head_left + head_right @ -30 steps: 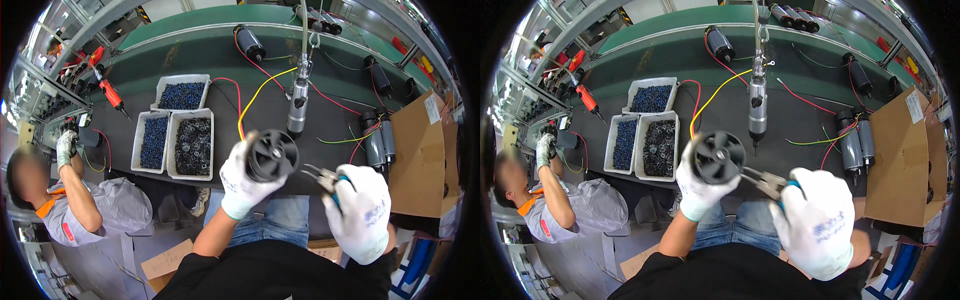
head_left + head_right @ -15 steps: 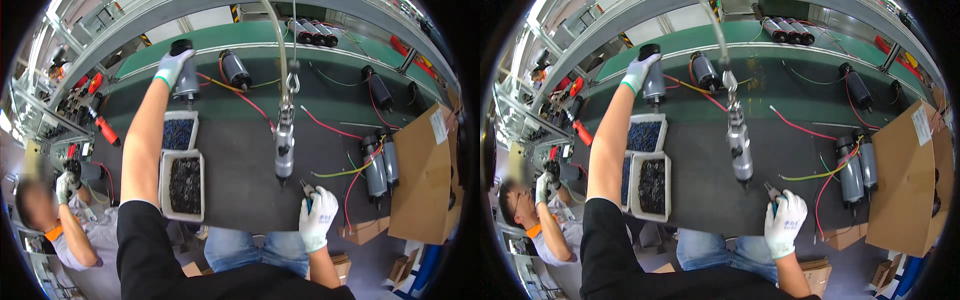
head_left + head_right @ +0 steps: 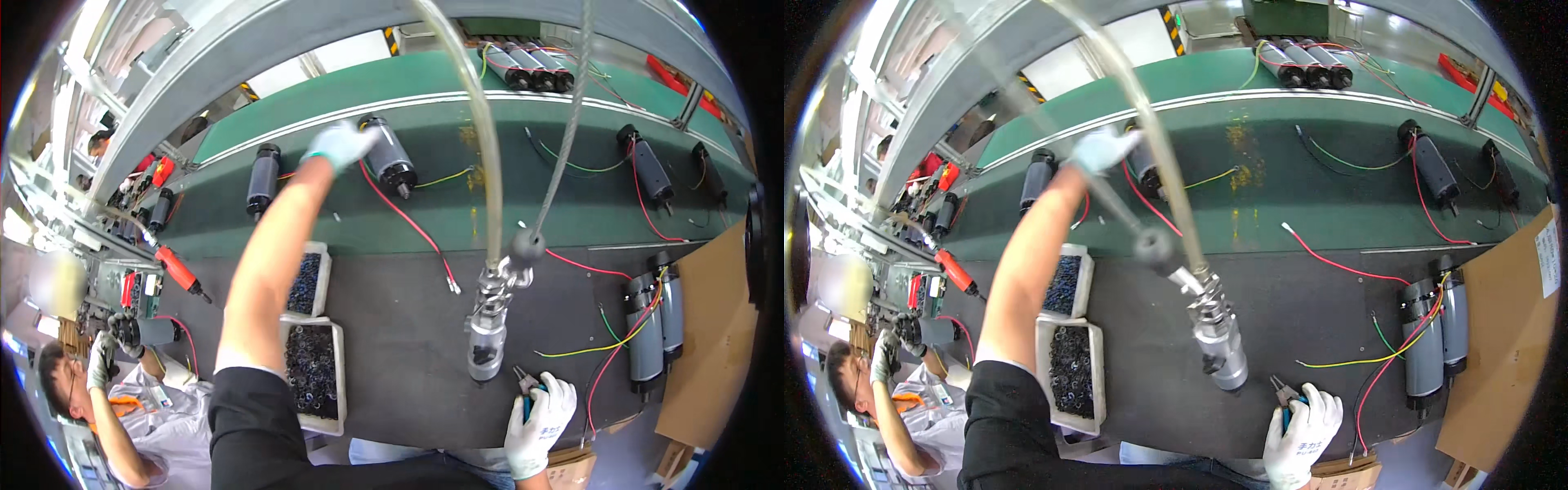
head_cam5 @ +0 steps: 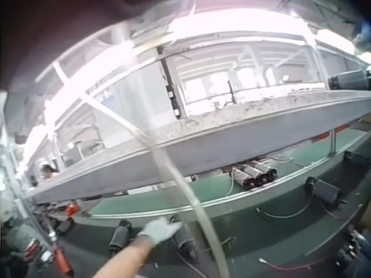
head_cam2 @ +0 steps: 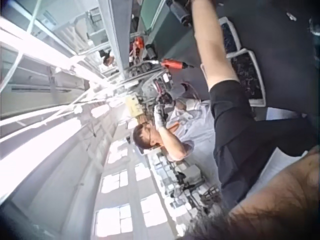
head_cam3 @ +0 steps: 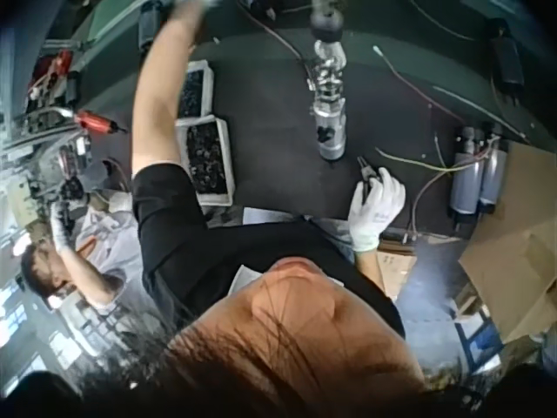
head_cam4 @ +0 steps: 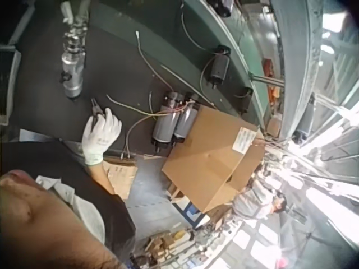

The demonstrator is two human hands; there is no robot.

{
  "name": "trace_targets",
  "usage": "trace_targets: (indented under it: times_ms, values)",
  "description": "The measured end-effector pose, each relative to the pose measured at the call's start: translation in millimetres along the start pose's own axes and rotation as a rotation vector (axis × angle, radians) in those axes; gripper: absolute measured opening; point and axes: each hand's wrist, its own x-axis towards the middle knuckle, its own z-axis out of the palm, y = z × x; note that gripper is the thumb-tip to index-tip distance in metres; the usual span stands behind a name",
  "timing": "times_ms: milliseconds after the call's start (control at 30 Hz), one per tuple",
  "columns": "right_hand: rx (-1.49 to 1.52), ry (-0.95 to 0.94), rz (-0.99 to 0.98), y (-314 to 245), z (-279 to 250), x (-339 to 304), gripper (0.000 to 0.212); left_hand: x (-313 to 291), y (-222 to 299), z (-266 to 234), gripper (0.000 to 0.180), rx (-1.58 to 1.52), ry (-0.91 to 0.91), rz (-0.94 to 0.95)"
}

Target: Assembling electric motors by attaching components and using a pneumatic screwdriver.

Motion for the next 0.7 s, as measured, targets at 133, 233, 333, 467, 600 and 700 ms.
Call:
trace_targets:
  times_ms: [133,233,333,467,600,700]
  values:
    - [0.046,0.064,-0.059,-7,-1,-3,0.029,11,49,33,0.131,0.116,-0.052,-0.169]
    - [0.051,0.084,-0.071,-5,-3,-12,0.028,-20,69,26,0.142,-0.047,-0.122,-0.229]
    - [0.067,0.093,-0.088,-2,-4,-15,0.027,-80,77,21,0.146,-0.031,-0.127,-0.250]
    - [0.070,0.114,-0.103,-5,-11,-20,0.026,-186,84,21,0.142,-0.047,-0.231,-0.220]
    - [0.035,0.188,-0.156,-1,-7,-25,0.026,-281,77,37,0.135,-0.070,-0.192,-0.183]
    - [-0.049,0.230,-0.147,3,-4,-29,0.033,-334,81,43,0.129,-0.085,-0.206,-0.109]
